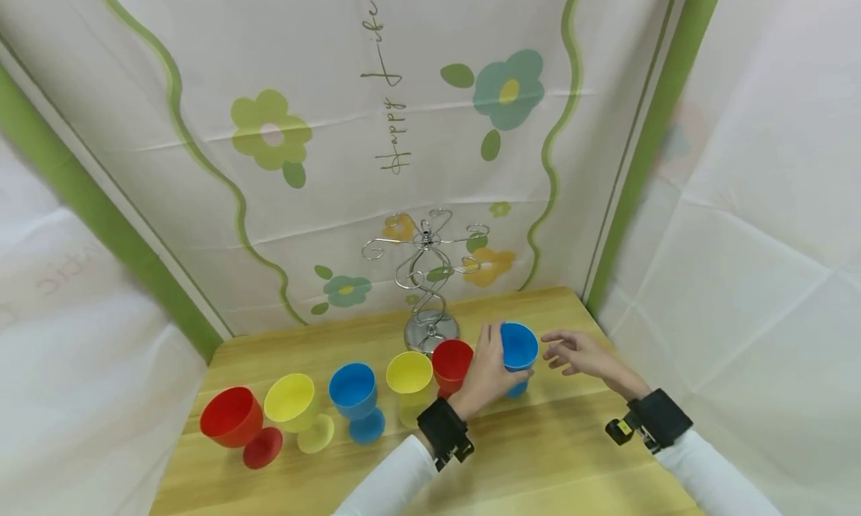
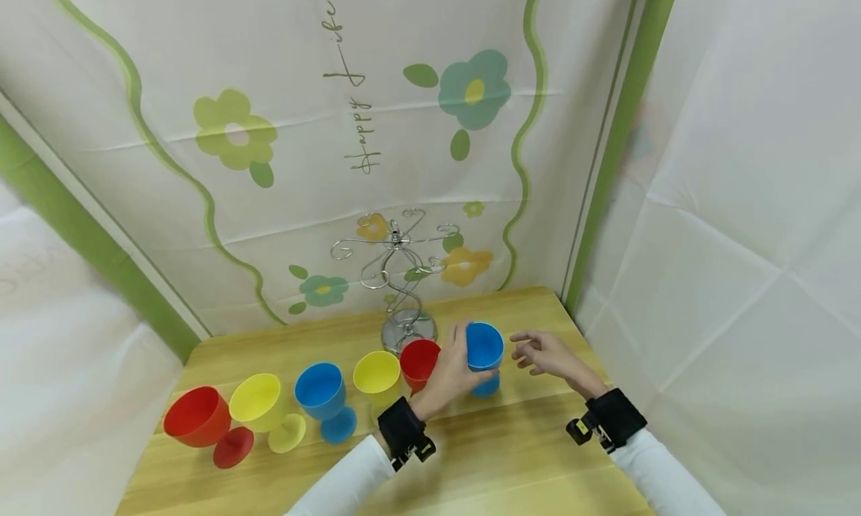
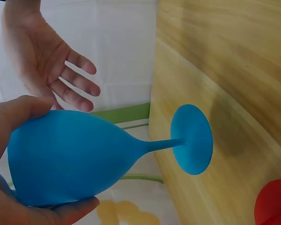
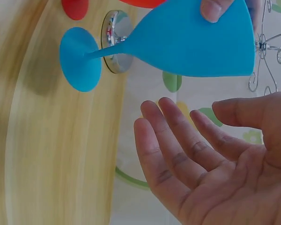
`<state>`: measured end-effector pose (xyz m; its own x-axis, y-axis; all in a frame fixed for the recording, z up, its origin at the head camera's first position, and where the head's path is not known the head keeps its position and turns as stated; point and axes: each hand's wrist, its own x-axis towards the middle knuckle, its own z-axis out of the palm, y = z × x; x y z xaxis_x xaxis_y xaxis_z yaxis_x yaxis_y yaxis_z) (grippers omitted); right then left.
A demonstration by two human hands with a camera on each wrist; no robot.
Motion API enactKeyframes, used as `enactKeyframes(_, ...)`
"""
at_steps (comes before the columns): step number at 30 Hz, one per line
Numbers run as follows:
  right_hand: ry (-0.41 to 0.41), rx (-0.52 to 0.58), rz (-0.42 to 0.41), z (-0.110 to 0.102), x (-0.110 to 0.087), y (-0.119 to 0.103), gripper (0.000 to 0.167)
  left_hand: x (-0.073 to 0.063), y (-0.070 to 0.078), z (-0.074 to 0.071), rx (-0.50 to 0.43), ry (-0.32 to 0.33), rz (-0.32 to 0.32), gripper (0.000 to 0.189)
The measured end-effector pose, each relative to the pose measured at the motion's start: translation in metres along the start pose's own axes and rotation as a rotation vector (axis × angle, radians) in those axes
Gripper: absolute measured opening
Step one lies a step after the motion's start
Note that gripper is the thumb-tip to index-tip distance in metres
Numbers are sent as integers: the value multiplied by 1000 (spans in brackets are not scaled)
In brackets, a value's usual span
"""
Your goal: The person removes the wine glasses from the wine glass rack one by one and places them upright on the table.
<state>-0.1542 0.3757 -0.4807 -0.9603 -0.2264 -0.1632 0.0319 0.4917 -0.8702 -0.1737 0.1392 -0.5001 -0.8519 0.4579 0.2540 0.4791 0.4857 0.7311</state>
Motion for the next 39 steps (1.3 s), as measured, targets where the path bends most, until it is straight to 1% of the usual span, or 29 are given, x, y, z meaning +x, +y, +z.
enactKeyframes(4,6,-14,6,-1,-1,6,41,-2,-1,7,26,-19,-42,92)
enactKeyframes(6,11,-37,-3,-3,-2,8,41,-2,-1,10,56,-16,-45,93)
enactKeyframes(10,25,-45,13,-8,-4,8,41,0,-1,16,119,-8,-39,94)
enactKeyframes(12,25,-41,20,-8,-5,8,42,1,-1,19,134,-16,-49,94)
enactKeyframes(15,19,-32,31,-8,-6,8,42,0,-3,24,130,-28,-75,94)
enactKeyframes(19,17,-32,47,-7,-7,10,42,-3,-5,29,103,-29,-109,94)
enactKeyframes(22,22,-39,59,-8,-8,10,41,-3,-7,31,96,-14,-110,94)
enactKeyframes(27,34,-43,75,-6,-8,9,42,-3,-8,31,116,10,-101,94)
enactKeyframes(30,9,-51,51,-5,-4,8,43,-4,-10,30,143,24,-106,95)
enactKeyframes(33,-9,-44,42,-4,2,8,44,-4,-8,26,173,44,-80,96)
enactKeyframes(37,-25,-62,30,-5,9,7,44,-3,-1,16,224,70,-5,94)
enactKeyframes(39,-15,-82,24,-6,8,6,43,-4,6,10,242,79,42,92)
